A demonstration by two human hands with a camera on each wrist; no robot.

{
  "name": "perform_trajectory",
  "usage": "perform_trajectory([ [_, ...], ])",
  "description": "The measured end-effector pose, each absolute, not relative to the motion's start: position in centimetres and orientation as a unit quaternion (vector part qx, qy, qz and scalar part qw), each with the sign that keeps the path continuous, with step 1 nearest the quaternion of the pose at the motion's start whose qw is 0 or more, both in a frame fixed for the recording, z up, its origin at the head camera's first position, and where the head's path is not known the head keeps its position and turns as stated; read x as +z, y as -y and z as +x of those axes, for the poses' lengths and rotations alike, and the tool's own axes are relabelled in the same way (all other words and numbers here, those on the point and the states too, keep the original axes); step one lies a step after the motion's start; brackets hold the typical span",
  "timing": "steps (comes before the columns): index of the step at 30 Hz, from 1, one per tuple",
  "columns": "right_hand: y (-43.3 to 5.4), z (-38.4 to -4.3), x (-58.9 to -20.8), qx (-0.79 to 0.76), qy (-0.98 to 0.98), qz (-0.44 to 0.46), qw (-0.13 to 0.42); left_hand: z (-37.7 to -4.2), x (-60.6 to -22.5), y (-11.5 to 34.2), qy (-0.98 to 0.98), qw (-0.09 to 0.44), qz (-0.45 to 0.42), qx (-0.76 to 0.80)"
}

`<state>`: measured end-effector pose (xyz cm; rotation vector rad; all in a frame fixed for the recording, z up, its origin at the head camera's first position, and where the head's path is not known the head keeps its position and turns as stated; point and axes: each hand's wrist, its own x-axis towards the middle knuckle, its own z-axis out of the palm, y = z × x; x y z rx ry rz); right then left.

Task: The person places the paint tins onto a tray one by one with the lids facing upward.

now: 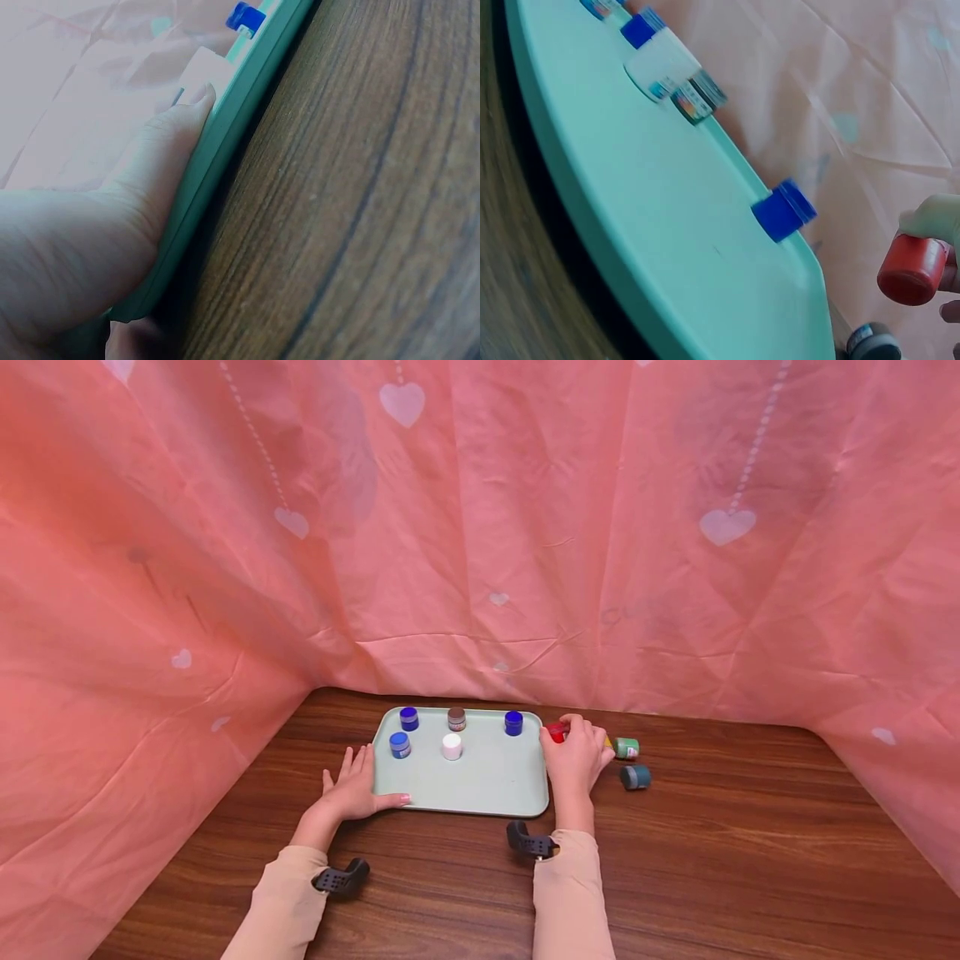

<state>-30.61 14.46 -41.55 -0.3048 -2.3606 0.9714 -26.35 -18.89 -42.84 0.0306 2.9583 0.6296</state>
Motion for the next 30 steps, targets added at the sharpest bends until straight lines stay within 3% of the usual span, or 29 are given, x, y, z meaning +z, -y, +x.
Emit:
perform_trajectory([
  [30, -10.1, -31.1, -41.7, 0.407, 0.882, 0.006, 0.237, -26.1, -42.5, 18.9, -0.976, 0.062, 0.005, 0.21],
])
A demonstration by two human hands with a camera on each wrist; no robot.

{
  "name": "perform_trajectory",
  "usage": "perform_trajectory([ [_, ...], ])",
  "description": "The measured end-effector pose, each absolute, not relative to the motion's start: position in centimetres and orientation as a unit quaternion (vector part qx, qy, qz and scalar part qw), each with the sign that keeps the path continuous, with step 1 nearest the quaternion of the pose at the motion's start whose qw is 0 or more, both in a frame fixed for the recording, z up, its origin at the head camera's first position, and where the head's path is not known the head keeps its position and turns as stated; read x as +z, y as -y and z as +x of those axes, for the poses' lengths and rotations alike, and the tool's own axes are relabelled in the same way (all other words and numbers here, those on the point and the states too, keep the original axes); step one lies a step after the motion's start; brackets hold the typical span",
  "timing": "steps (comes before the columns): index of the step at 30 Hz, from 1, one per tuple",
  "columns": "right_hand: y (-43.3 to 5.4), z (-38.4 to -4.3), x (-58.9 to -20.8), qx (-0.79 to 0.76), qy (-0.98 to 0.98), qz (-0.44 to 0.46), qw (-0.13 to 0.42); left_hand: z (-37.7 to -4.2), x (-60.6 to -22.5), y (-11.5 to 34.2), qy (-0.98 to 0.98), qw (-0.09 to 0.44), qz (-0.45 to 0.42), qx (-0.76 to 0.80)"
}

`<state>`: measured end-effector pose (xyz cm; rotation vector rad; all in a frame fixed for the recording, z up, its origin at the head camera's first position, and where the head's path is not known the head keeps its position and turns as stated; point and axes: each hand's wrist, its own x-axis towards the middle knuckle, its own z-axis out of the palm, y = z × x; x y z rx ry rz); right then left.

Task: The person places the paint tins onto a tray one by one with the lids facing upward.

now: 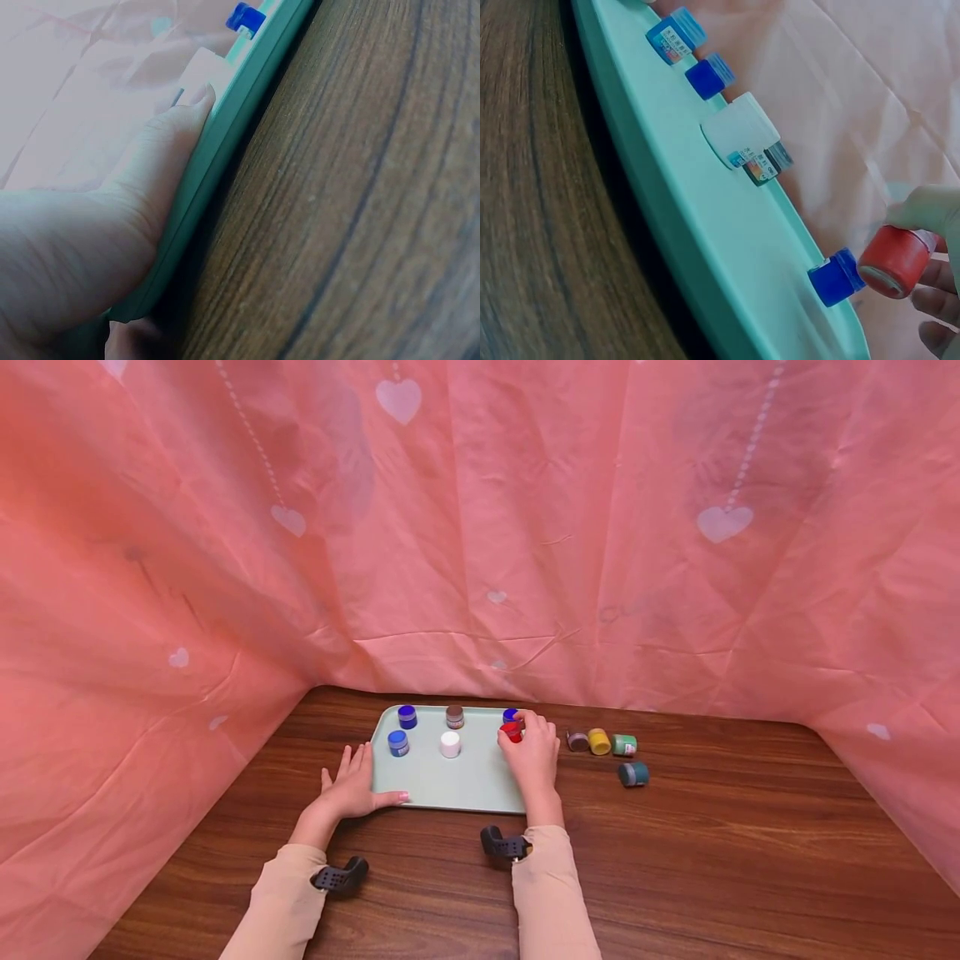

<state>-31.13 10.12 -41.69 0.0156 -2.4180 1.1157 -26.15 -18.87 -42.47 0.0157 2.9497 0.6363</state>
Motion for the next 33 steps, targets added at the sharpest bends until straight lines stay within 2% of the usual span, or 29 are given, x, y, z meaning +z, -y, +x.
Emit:
perform_trajectory([
  [23, -10.51, -31.02, -42.01, 0.413, 0.891, 0.028, 0.185, -26.23, -42.62, 18.91, -0.977, 0.061, 0.008, 0.205],
  [33, -10.53, -31.01, -42.28, 0.406, 0.896, 0.039, 0.178, -26.21, -42.67, 18.86, -0.976, 0.061, 0.007, 0.208],
])
